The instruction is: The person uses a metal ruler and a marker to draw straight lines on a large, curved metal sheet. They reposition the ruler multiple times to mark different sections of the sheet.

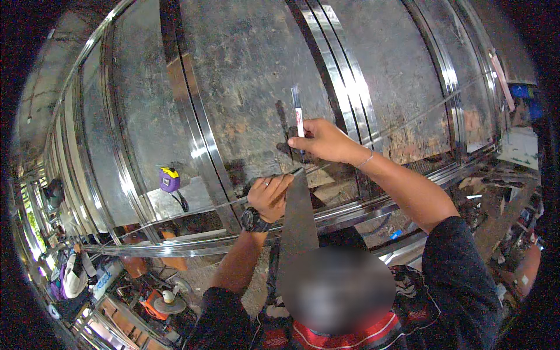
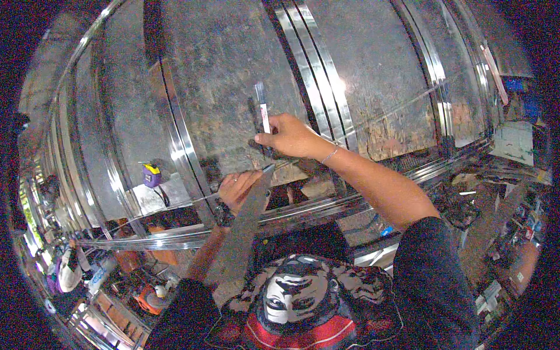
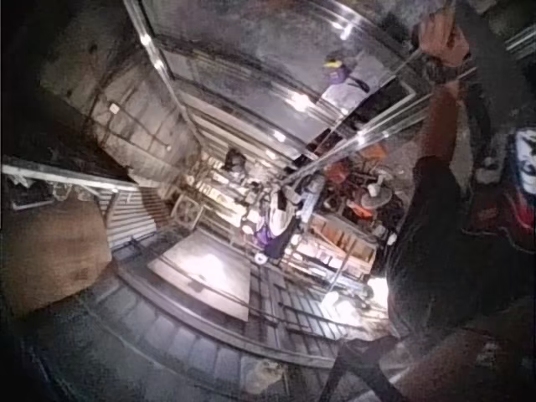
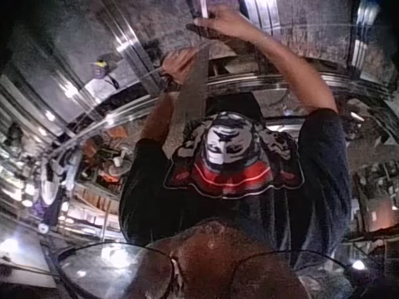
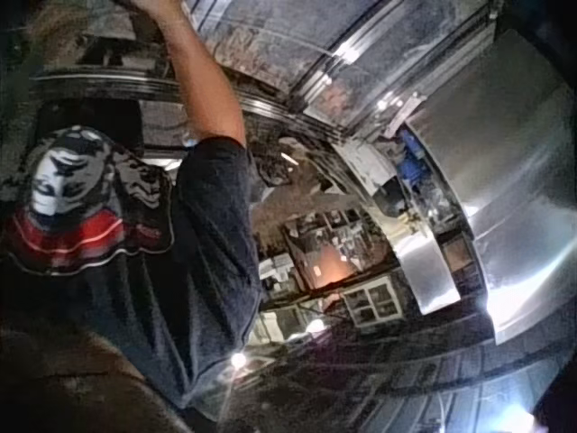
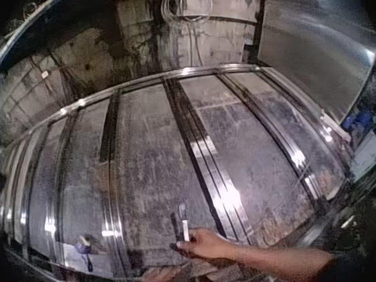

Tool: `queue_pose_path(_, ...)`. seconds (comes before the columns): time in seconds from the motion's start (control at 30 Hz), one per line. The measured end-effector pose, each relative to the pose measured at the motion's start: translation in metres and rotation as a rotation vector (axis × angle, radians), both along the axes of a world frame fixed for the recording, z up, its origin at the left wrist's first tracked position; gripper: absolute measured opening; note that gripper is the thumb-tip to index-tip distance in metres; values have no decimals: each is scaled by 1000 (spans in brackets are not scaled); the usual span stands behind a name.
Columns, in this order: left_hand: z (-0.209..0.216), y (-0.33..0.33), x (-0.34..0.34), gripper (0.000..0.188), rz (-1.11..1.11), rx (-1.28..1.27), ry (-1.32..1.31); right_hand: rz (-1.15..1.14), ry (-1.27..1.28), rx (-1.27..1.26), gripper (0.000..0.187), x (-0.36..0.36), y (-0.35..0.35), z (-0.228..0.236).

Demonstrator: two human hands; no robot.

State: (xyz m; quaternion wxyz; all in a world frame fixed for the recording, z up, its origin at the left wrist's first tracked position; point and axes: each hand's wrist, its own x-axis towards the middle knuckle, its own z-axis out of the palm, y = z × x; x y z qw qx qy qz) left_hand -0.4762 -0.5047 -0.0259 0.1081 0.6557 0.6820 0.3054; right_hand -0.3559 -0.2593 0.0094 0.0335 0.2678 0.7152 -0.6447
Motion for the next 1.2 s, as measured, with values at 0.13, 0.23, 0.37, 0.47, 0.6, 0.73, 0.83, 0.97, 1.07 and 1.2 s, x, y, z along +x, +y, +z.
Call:
queue_pose_path(0.13, 31, 14, 8, 38, -5, 96, 11, -67, -83, -115, 22, 8, -5, 19)
queue_pose_path(0.23, 23, 6, 3, 42, -32, 23, -20, -49, -36, -138, 21, 14, -7, 23)
queue_pose_path(0.37, 28, 9, 5, 43, -81, 1, 59, -11, -31, -91, 22, 24, -12, 7)
queue_pose_path(0.47, 35, 9, -1, 43, -118, -45, -30, -21, -93, -129, 23, 28, -17, 7)
queue_pose_path(0.6, 30, 8, 2, 42, -104, -36, 53, -22, -130, -134, 24, 29, -23, 5)
queue_pose_path(0.73, 23, 5, 4, 41, -88, -27, 38, -18, -106, -100, 29, 27, -24, 10)
queue_pose_path(0.83, 22, 5, 4, 42, -86, -13, 55, -33, -80, -76, 35, 28, -26, -3)
queue_pose_path(0.97, 25, 7, 4, 42, -82, 1, 64, -35, -83, -61, 36, 27, -26, -6)
queue_pose_path(1.07, 26, 7, 3, 41, -96, -13, 79, 1, -109, -48, 35, 25, -24, 2)
queue_pose_path(1.2, 29, 9, 4, 41, -102, -23, 56, -10, -113, -40, 33, 25, -27, -1)
